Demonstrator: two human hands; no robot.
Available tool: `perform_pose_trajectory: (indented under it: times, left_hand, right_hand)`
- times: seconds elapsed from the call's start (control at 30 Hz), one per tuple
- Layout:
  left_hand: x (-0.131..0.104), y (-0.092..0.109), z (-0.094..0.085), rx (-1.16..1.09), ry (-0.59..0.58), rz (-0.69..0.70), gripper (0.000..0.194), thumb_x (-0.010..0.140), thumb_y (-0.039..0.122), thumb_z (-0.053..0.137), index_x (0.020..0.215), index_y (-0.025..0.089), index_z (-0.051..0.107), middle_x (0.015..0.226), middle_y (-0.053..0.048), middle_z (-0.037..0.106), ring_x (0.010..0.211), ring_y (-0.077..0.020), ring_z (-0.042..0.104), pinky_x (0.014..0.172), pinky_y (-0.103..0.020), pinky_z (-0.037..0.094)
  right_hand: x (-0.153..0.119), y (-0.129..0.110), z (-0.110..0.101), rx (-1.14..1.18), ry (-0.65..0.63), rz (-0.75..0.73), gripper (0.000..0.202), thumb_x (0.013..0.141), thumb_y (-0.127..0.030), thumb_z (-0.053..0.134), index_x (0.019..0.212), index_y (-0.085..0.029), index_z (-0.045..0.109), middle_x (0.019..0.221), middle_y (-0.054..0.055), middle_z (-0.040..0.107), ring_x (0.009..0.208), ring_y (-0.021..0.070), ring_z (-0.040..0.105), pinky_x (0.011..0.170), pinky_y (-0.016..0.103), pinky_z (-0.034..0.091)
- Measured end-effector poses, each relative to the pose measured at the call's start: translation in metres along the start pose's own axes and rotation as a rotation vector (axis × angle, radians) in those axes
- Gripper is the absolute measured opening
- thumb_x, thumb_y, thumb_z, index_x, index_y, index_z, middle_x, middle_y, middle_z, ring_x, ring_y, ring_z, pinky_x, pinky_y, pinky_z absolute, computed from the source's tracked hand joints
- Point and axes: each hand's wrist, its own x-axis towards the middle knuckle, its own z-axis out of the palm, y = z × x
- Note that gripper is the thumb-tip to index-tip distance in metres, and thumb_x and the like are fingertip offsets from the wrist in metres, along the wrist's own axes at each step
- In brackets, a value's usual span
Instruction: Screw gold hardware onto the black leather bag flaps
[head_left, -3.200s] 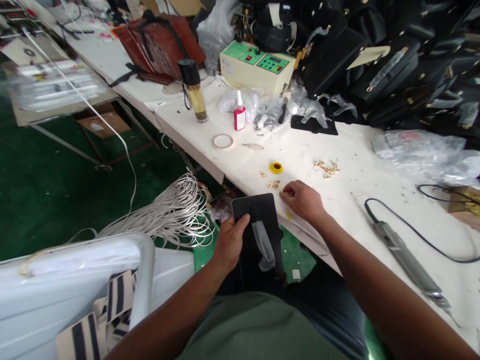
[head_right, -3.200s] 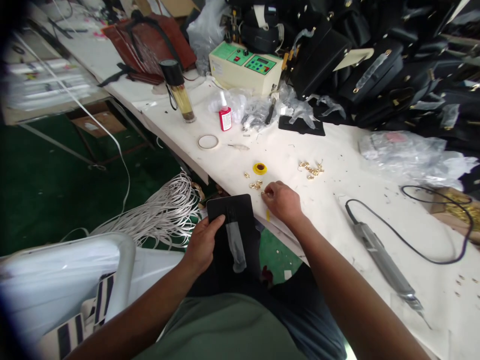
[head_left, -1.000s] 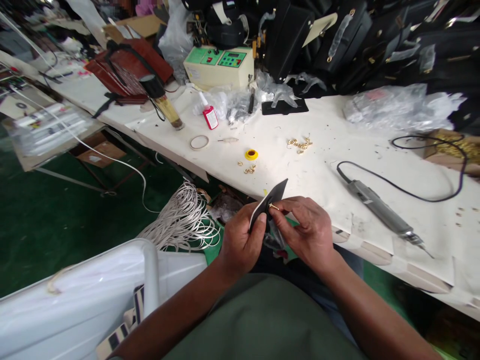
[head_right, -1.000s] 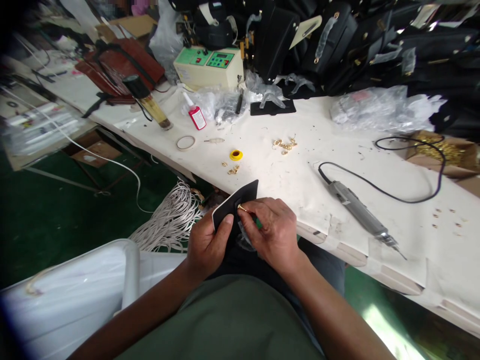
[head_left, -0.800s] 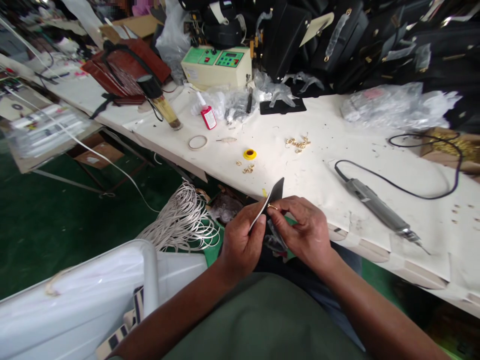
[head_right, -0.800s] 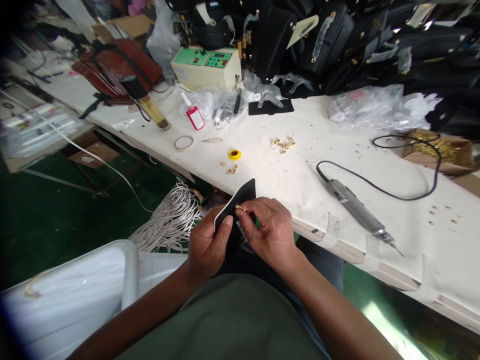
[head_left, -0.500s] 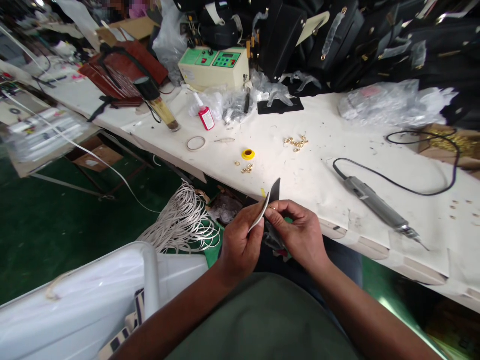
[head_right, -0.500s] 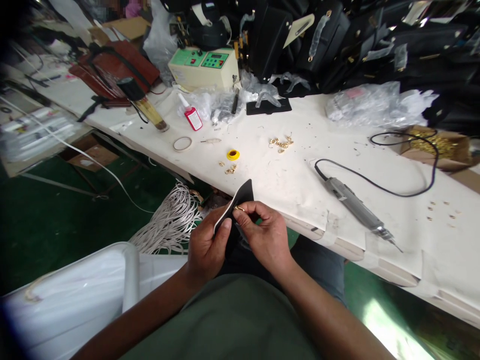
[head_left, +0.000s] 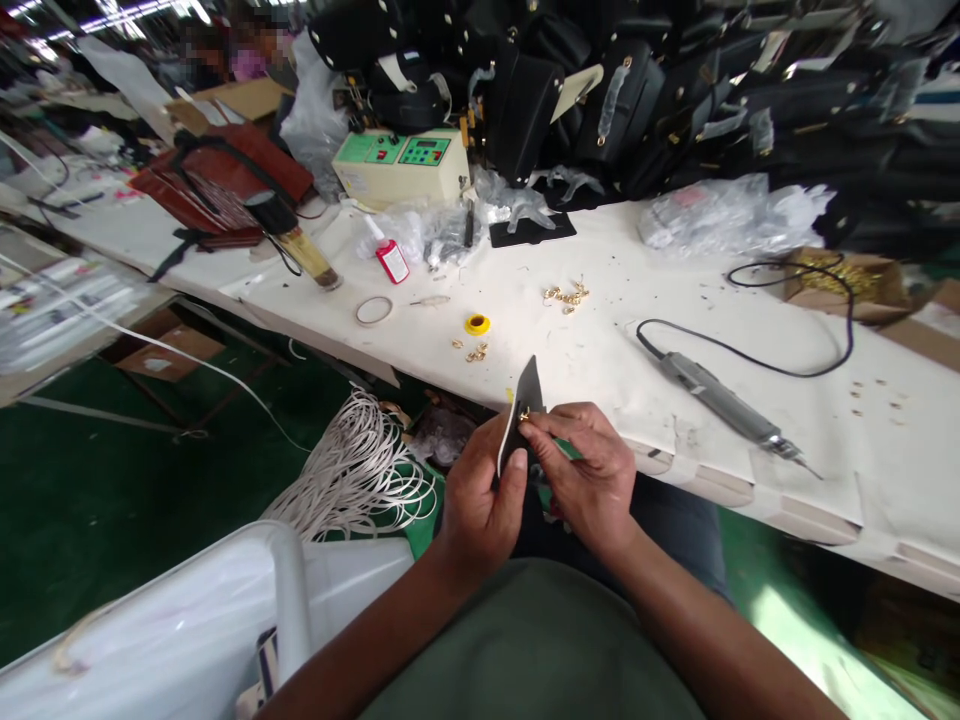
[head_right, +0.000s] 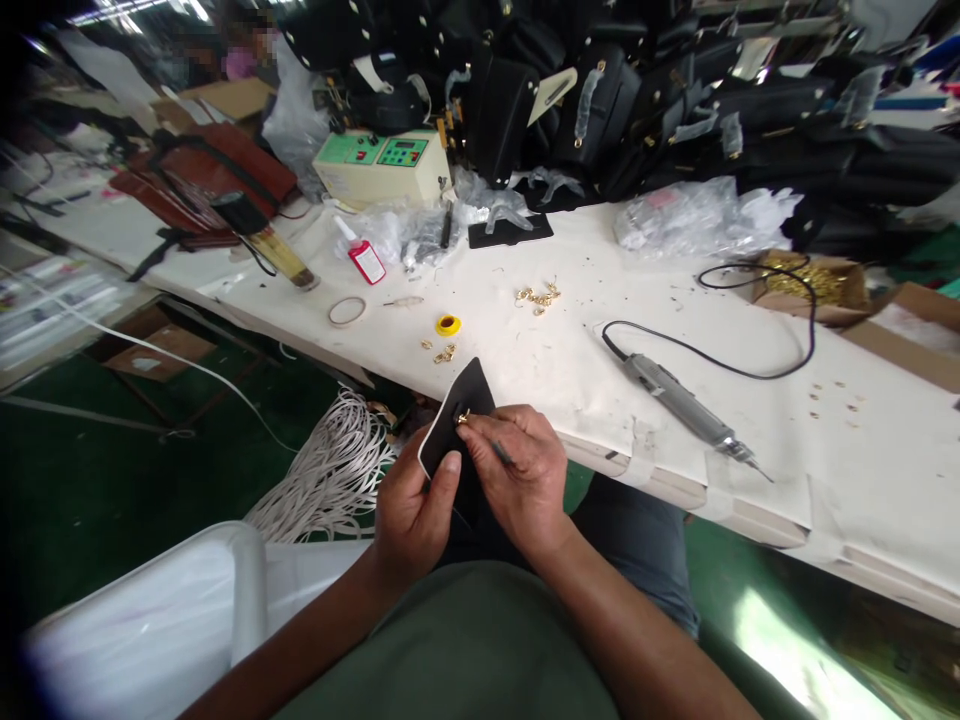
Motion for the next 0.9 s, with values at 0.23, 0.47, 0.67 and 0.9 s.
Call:
perform_pose_trajectory:
  times: [0.23,0.47,0.67,0.9]
  left_hand:
    - [-0.001,-0.002,-0.004,-0.139,-0.066,0.045,0.066,0.107,0.062,0.031,0.155,0.022,0.051,0.154,-0.017,0.054,0.144,-0.0357,0.051,0.121,-0.053,0.041]
    - [-0.004,0.002,0.01,-0.088,-0.137,0.03,0.058,0.111,0.052,0.03,0.162,0.027,0.042,0.161,-0.015,0.045,0.149,-0.0339,0.044,0.122,-0.054,0.043]
    - [0.021,-0.006,0.027,-0.043,-0.153,0.01,0.037,0.106,0.031,0.055,0.142,0.03,0.064,0.137,-0.011,0.058,0.125,-0.0219,0.062,0.087,-0.029,0.062]
    - [0.069,-0.033,0.062,-0.284,-0.162,-0.245,0.042,0.083,0.027,0.082,0.12,0.024,0.064,0.147,-0.012,0.06,0.121,-0.0243,0.068,0.093,-0.035,0.061]
  right_hand:
    - [-0.002,0.001,-0.015,0.154,-0.252,0.045,0.051,0.086,-0.024,0.079,0.136,-0.026,0.068,0.121,0.007,0.067,0.11,0.0225,0.067,0.095,0.038,0.057]
    - [0.0,-0.008,-0.027,0.042,-0.165,0.251,0.029,0.087,-0.033,0.076,0.113,-0.024,0.07,0.112,0.006,0.071,0.105,0.0247,0.067,0.099,0.04,0.053]
    - [0.009,0.003,-0.054,0.332,-0.174,0.764,0.03,0.09,-0.044,0.072,0.101,-0.017,0.072,0.077,0.001,0.07,0.066,0.0182,0.062,0.062,0.029,0.049]
    - [0.022,0.04,-0.078,0.632,-0.15,0.982,0.029,0.077,-0.033,0.081,0.099,-0.016,0.075,0.079,0.004,0.077,0.064,0.0209,0.068,0.063,0.031,0.053]
